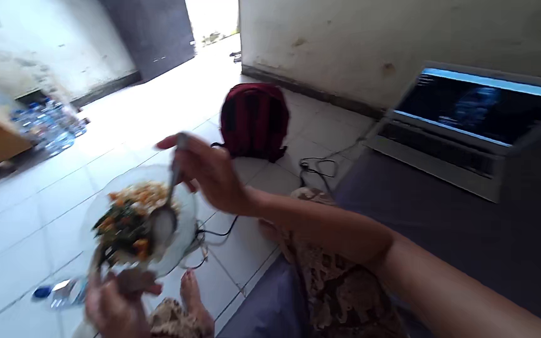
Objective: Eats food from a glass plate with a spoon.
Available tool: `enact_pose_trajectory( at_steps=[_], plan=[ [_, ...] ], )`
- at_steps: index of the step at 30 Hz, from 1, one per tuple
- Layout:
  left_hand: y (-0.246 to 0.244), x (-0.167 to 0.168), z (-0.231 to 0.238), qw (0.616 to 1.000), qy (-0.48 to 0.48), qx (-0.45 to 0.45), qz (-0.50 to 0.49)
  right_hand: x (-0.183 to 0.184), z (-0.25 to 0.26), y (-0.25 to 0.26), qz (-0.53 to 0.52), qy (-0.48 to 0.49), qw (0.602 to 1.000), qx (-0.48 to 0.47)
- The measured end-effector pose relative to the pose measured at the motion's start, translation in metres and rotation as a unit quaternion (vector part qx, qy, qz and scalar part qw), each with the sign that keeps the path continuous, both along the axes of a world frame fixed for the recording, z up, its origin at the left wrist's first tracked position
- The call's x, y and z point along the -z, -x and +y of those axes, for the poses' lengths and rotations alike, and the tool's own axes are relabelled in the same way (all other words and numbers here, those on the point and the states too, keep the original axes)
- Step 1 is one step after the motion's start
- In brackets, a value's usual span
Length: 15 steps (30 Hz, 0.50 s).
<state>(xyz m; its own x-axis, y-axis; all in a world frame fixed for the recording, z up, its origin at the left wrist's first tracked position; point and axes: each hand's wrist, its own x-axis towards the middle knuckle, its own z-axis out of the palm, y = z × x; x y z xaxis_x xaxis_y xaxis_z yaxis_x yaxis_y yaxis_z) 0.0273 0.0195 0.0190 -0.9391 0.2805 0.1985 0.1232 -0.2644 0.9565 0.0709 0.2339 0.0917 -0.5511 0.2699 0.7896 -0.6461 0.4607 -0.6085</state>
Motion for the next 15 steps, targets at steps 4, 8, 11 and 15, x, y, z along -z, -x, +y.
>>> enact_pose_trajectory(
  at_steps=[4, 8, 11, 15],
  plan=[
    [0.001, 0.001, 0.001, 1.0, -0.018, -0.004, 0.02, 0.002, 0.002, -0.004, 0.072, -0.083, 0.991, 0.071],
    [0.001, -0.001, -0.002, 1.0, -0.02, -0.003, 0.007, 0.004, 0.006, -0.006, 0.117, -0.133, 0.97, 0.166],
    [0.0, -0.002, -0.005, 1.0, -0.027, -0.001, -0.006, 0.006, 0.012, -0.001, 0.131, -0.182, 0.952, 0.209],
    [-0.001, -0.005, -0.008, 0.999, -0.031, -0.002, -0.014, 0.011, 0.015, 0.006, 0.088, -0.201, 0.952, 0.211]
  ],
)
